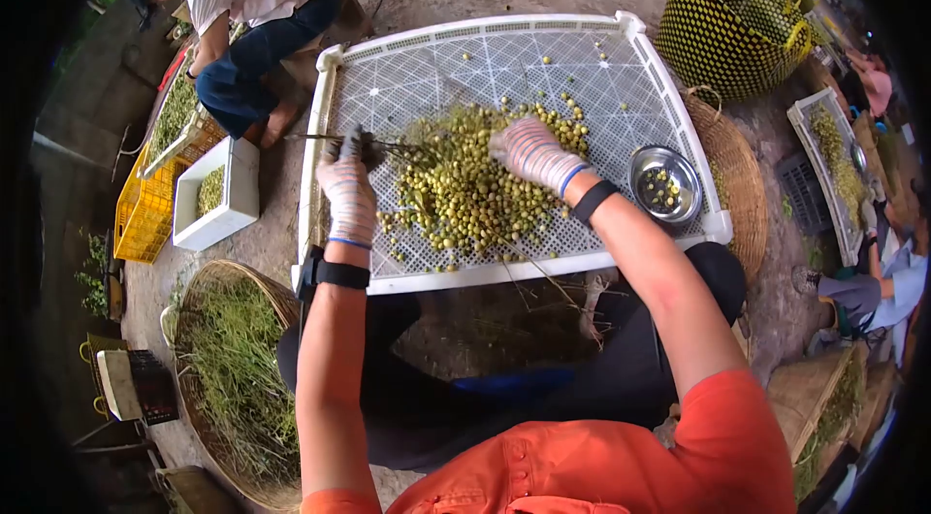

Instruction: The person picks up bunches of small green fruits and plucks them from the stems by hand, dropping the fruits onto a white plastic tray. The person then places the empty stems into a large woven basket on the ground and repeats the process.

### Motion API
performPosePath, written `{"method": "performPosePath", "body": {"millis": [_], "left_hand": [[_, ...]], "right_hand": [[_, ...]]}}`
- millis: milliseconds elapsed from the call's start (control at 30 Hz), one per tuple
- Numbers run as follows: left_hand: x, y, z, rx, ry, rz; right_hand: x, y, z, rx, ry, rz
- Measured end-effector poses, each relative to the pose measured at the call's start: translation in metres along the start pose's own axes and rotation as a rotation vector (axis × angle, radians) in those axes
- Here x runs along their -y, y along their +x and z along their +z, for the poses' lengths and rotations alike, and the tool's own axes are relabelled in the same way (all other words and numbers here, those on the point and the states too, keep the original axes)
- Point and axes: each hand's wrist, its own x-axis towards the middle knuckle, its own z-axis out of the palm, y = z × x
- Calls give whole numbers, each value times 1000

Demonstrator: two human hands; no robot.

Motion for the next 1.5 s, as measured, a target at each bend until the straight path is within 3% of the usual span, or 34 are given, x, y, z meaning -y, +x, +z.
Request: {"method": "performPosePath", "body": {"millis": [67, 133, 200, 267, 300, 333, 400, 467, 533, 600, 667, 733, 867, 1000, 1067, 1200, 1267, 1333, 1367, 1400, 1467, 1500], "left_hand": [[-12, 4, -2, -76, 155, 0], [-10, 3, -4, -44, 139, 1], [-4, -5, -1, 7, 127, -55], [-1, -16, 11, 86, 155, -84], [4, -17, 14, 128, 147, -112], [4, -21, 21, 171, 139, -144], [10, -21, 24, 214, 201, -116], [0, -19, 22, 268, 212, -56], [7, -20, 12, 313, 115, -54], [15, -26, 11, 221, 205, -97], [18, -30, 15, 192, 195, -72], [21, -29, 15, 200, 208, -52], [18, -27, 16, 181, 189, -20], [15, -25, 18, 156, 115, -22], [23, -27, 17, 144, 214, -37], [22, -29, 20, 120, 210, -58], [19, -28, 22, 94, 177, -97], [16, -27, 20, 113, 191, -67], [17, -29, 20, 114, 186, -79], [20, -31, 22, 116, 180, -92], [24, -34, 25, 111, 145, -81], [25, -33, 25, 109, 136, -92]], "right_hand": [[-4, -7, -9, 126, -44, 80], [-7, -7, -16, 60, 76, -14], [9, -12, -37, -13, 208, 100], [20, -3, -54, -120, 463, -115], [36, -3, -68, -86, 525, -88], [44, 2, -61, -197, 570, -158], [51, 18, -47, 31, 772, -65], [50, 25, -13, -83, 1045, -198], [56, 27, -3, -26, 1140, -233], [55, 25, -5, -85, 556, -147], [56, 27, -2, -106, 502, -132], [64, 22, -15, 45, 336, 46], [55, 20, 0, -118, 434, -16], [40, 20, 24, -136, 549, -15], [39, 13, 18, -185, 312, -53], [36, 11, 1, -11, 320, -19], [36, 5, -2, -74, 380, -79], [34, 4, 10, -302, 473, -198], [31, 2, 8, -146, 392, -131], [34, 1, 1, -157, 319, -91], [38, 1, -13, 31, 226, 29], [38, 1, -12, -8, 205, 17]]}}
